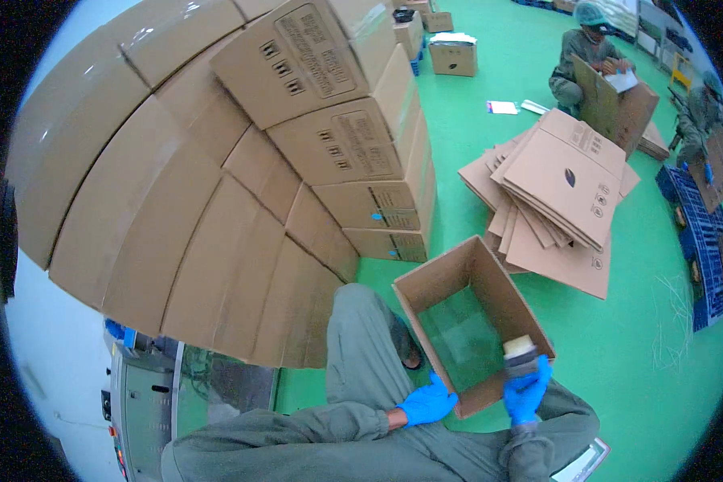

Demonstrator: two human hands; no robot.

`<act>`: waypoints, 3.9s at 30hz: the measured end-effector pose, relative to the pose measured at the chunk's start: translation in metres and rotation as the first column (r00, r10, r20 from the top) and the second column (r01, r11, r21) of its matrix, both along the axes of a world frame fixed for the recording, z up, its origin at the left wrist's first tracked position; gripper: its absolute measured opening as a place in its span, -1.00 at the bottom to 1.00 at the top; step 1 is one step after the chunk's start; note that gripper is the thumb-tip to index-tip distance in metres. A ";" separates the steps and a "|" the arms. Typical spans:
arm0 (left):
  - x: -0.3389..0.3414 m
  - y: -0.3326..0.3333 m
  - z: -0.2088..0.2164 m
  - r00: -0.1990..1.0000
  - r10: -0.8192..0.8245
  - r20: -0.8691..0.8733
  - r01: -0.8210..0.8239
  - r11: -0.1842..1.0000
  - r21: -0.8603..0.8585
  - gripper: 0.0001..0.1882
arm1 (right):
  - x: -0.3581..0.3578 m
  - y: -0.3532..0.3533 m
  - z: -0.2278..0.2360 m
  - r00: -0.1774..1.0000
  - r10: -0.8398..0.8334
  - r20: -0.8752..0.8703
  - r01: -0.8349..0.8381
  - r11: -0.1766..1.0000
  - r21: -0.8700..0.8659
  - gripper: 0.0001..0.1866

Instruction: The recorder is assembling and taping cardboard boxes in a warehouse or fulfillment center environment.

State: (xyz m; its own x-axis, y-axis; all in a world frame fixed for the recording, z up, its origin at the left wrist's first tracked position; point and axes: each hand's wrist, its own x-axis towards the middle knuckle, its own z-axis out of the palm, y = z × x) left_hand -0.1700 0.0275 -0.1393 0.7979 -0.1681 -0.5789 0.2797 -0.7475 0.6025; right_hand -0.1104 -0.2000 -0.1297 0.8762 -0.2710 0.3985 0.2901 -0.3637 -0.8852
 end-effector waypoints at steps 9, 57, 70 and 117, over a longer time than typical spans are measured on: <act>-0.007 0.007 0.000 1.000 0.020 -0.013 -0.019 0.996 0.086 -0.12 | 0.087 0.086 -0.066 0.974 0.188 -0.124 -0.215 0.940 -0.265 -0.39; 0.161 0.095 0.019 0.595 -0.489 0.638 0.251 0.867 0.431 -0.22 | 0.110 0.036 -0.111 0.835 0.169 -0.524 0.117 0.875 0.469 -0.52; 0.238 0.040 -0.076 0.656 -0.457 0.601 0.191 0.870 0.454 -0.22 | 0.067 0.062 -0.019 0.915 0.065 -0.399 -0.166 0.960 -0.224 -0.12; 0.342 0.163 -0.251 0.980 0.067 0.188 -0.099 0.981 0.166 -0.18 | 0.202 0.220 0.028 0.436 0.070 -0.897 -0.852 0.353 -0.387 -0.17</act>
